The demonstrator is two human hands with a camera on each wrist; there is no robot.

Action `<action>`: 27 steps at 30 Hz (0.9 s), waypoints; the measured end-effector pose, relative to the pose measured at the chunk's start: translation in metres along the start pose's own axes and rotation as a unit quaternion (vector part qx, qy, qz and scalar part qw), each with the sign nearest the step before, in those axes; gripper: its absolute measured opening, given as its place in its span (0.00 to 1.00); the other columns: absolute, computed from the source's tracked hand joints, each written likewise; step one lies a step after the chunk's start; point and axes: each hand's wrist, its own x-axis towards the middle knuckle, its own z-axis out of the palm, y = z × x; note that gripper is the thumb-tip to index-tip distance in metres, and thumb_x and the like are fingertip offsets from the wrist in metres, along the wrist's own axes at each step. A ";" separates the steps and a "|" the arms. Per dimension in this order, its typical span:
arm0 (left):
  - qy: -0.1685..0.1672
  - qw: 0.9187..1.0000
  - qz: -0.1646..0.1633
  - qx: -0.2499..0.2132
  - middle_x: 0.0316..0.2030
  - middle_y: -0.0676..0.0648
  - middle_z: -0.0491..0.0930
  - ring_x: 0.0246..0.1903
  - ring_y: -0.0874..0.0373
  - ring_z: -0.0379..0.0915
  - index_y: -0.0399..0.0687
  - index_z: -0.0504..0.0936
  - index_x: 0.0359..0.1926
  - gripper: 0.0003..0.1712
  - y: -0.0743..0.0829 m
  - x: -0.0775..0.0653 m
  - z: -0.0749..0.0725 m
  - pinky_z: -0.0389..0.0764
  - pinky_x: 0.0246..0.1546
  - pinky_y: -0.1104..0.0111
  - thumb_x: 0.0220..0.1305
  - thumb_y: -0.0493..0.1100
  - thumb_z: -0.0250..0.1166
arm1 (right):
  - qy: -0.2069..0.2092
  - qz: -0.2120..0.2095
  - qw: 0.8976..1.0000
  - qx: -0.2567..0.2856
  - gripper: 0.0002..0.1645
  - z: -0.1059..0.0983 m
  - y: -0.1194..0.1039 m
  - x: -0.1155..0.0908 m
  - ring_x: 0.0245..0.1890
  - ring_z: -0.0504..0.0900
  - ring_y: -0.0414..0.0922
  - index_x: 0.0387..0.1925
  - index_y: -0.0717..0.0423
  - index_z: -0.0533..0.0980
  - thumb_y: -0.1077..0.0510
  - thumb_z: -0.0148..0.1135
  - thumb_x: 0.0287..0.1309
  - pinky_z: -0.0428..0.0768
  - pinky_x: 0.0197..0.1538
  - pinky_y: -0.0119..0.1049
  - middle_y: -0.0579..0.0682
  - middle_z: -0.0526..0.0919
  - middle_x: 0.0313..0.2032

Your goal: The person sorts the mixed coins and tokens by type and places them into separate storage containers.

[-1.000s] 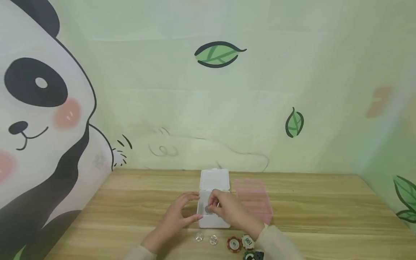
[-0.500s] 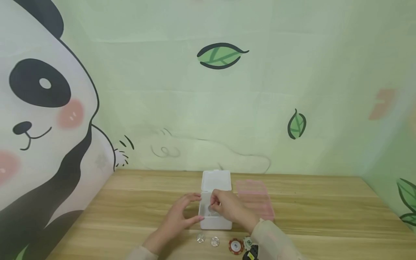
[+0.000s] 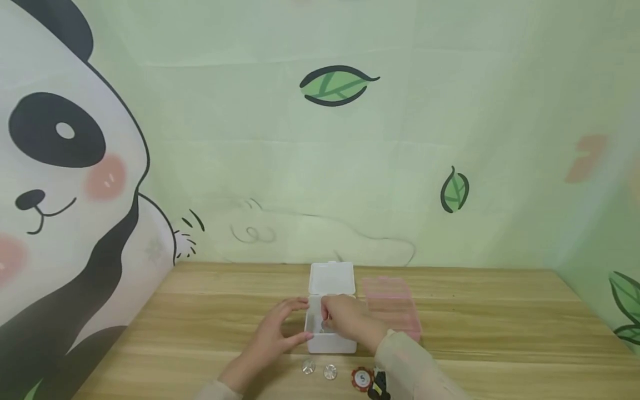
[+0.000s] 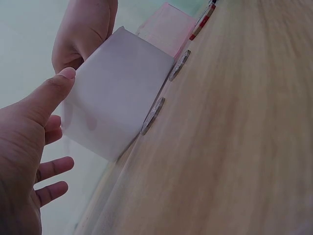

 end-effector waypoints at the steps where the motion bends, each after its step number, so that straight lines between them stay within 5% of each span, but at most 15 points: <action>1: 0.001 1.000 0.001 0.000 0.59 0.48 0.77 0.62 0.50 0.70 0.49 0.77 0.54 0.30 0.000 0.000 0.000 0.69 0.63 0.47 0.50 0.53 0.73 | -0.003 0.000 1.000 -0.003 0.11 0.000 0.000 0.000 0.21 0.68 0.39 0.25 0.53 0.72 0.64 0.67 0.53 0.66 0.23 0.29 0.43 0.74 0.20; 19: 0.006 1.000 0.005 -0.001 0.58 0.48 0.77 0.61 0.50 0.71 0.48 0.77 0.53 0.30 0.001 0.000 0.000 0.70 0.62 0.48 0.50 0.52 0.73 | -0.053 0.009 0.998 -0.043 0.12 0.000 -0.001 0.007 0.22 0.70 0.39 0.21 0.52 0.73 0.66 0.68 0.48 0.71 0.27 0.31 0.43 0.75 0.20; 27: 0.014 1.000 0.016 0.003 0.57 0.48 0.78 0.60 0.50 0.72 0.48 0.78 0.53 0.30 0.001 0.000 0.000 0.72 0.61 0.50 0.49 0.51 0.74 | -0.043 0.010 0.997 -0.067 0.13 0.002 -0.001 0.008 0.23 0.72 0.41 0.20 0.51 0.72 0.66 0.69 0.47 0.72 0.27 0.33 0.44 0.77 0.20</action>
